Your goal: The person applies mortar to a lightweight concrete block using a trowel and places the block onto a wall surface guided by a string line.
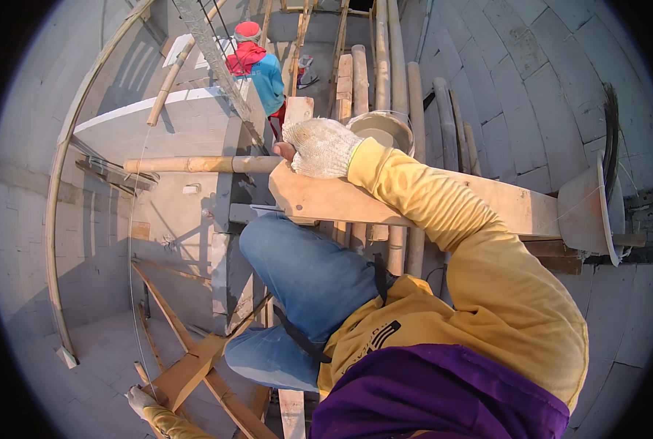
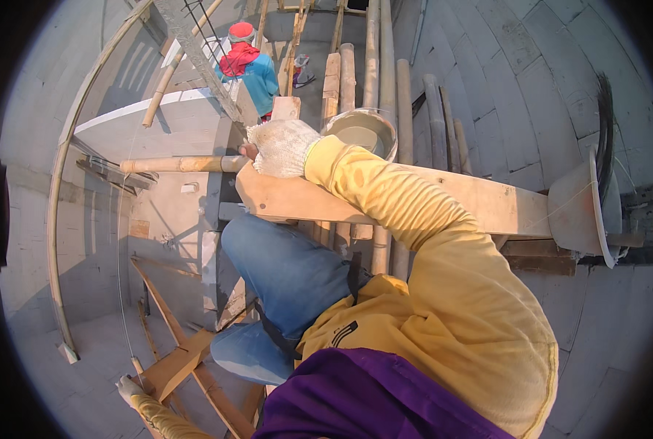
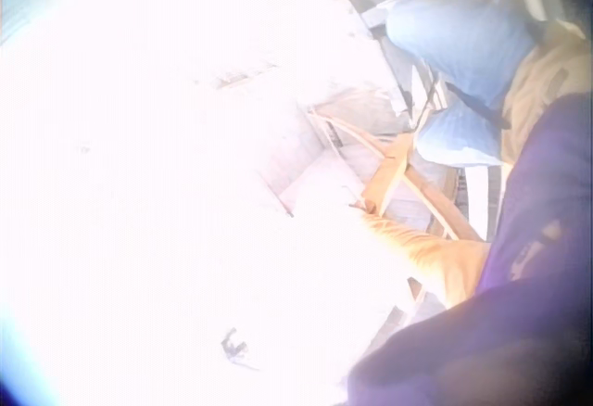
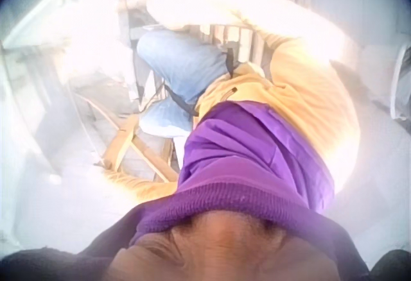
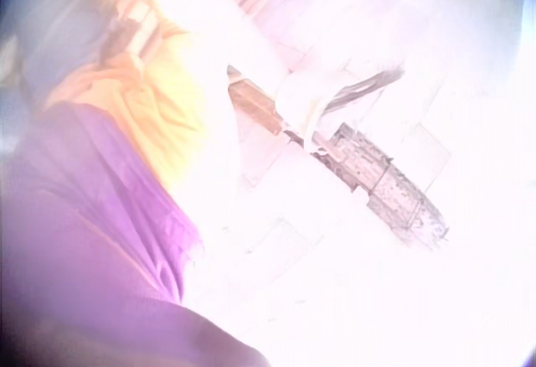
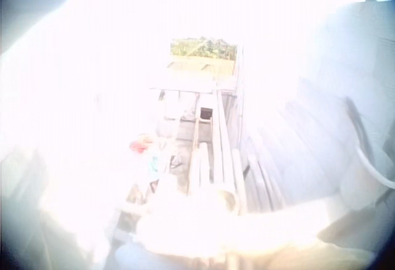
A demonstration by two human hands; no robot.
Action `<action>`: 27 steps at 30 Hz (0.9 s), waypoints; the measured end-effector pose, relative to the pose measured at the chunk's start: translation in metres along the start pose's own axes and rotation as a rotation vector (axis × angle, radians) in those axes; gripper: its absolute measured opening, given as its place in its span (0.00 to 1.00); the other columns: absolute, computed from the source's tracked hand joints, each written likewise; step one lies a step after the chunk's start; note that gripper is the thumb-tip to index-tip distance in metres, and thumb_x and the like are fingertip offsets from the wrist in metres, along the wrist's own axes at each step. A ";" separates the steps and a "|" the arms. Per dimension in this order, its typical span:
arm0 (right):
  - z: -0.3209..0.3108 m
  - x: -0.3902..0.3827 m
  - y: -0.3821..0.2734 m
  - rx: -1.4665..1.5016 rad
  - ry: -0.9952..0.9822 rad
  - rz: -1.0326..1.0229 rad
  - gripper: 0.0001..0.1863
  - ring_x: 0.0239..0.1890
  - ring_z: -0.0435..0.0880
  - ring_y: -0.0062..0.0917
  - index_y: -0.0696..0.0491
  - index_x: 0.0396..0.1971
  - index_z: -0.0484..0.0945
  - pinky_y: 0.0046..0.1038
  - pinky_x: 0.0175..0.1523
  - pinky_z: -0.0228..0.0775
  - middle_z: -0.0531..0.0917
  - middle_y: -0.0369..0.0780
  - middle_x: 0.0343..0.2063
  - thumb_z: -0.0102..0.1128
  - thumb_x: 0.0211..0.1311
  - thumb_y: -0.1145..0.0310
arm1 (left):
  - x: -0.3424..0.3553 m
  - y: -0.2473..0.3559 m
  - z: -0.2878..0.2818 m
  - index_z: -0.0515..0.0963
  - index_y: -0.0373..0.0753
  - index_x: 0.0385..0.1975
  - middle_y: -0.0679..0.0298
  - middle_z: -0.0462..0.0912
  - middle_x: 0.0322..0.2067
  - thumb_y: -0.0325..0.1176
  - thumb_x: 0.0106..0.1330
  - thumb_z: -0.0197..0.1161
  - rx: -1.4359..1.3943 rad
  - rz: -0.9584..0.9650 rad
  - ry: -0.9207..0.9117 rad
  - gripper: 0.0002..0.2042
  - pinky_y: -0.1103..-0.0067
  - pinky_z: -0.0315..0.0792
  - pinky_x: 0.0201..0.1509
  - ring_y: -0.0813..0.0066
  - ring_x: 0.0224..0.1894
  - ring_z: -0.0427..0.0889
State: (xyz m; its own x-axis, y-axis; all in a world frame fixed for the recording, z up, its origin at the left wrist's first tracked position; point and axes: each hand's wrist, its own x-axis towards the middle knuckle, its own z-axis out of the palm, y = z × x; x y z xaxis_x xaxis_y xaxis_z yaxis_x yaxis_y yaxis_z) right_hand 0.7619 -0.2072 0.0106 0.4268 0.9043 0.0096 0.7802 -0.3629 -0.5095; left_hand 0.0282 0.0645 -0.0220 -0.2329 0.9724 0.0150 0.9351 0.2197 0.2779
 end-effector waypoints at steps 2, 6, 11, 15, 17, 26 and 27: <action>-0.001 -0.002 -0.003 0.031 0.009 -0.019 0.26 0.40 0.85 0.53 0.56 0.34 0.84 0.49 0.46 0.75 0.85 0.56 0.31 0.50 0.74 0.47 | -0.001 0.013 -0.010 0.81 0.27 0.45 0.42 0.83 0.46 0.42 0.68 0.47 0.016 -0.020 -0.002 0.23 0.62 0.71 0.53 0.47 0.45 0.80; 0.000 0.001 -0.007 0.026 0.025 -0.047 0.24 0.39 0.85 0.53 0.55 0.36 0.82 0.48 0.45 0.76 0.85 0.54 0.32 0.53 0.73 0.48 | 0.010 -0.015 -0.008 0.81 0.27 0.45 0.41 0.83 0.45 0.42 0.68 0.47 0.043 0.001 0.019 0.23 0.61 0.71 0.52 0.46 0.45 0.82; 0.005 0.003 0.002 0.049 0.069 -0.093 0.26 0.38 0.84 0.54 0.55 0.35 0.82 0.48 0.44 0.76 0.84 0.54 0.30 0.52 0.73 0.45 | 0.015 -0.020 -0.005 0.82 0.28 0.45 0.40 0.83 0.47 0.41 0.68 0.47 0.036 0.009 0.016 0.23 0.61 0.72 0.54 0.45 0.48 0.82; -0.007 0.003 -0.009 0.025 -0.027 -0.039 0.27 0.37 0.84 0.55 0.56 0.33 0.83 0.49 0.43 0.75 0.84 0.55 0.29 0.50 0.73 0.44 | 0.013 -0.015 -0.010 0.83 0.28 0.45 0.41 0.84 0.48 0.40 0.68 0.48 -0.002 -0.024 0.026 0.22 0.62 0.72 0.56 0.44 0.48 0.82; -0.010 0.003 -0.013 0.003 -0.069 -0.006 0.26 0.38 0.84 0.54 0.56 0.34 0.83 0.48 0.45 0.76 0.84 0.55 0.31 0.50 0.73 0.46 | 0.017 -0.038 -0.008 0.82 0.28 0.45 0.40 0.84 0.46 0.40 0.69 0.48 0.012 0.006 0.062 0.22 0.62 0.72 0.56 0.44 0.48 0.81; 0.007 0.015 0.002 -0.032 -0.025 -0.073 0.26 0.35 0.84 0.49 0.59 0.30 0.79 0.44 0.42 0.72 0.82 0.53 0.27 0.51 0.75 0.49 | -0.005 -0.011 -0.010 0.82 0.35 0.48 0.44 0.84 0.50 0.46 0.67 0.50 0.169 -0.013 0.144 0.23 0.60 0.72 0.58 0.42 0.53 0.82; 0.009 0.015 0.001 -0.037 0.003 -0.138 0.26 0.34 0.84 0.48 0.59 0.29 0.78 0.44 0.42 0.72 0.81 0.52 0.26 0.52 0.75 0.49 | -0.001 -0.022 -0.009 0.82 0.35 0.48 0.45 0.84 0.51 0.47 0.67 0.50 0.189 -0.011 0.141 0.23 0.61 0.73 0.59 0.43 0.55 0.81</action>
State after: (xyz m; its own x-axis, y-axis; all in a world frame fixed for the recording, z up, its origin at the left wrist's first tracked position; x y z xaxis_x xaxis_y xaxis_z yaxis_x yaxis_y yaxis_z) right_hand 0.7654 -0.1916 0.0027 0.3156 0.9455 0.0799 0.8479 -0.2432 -0.4711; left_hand 0.0052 0.0579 -0.0197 -0.2659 0.9522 0.1505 0.9626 0.2540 0.0941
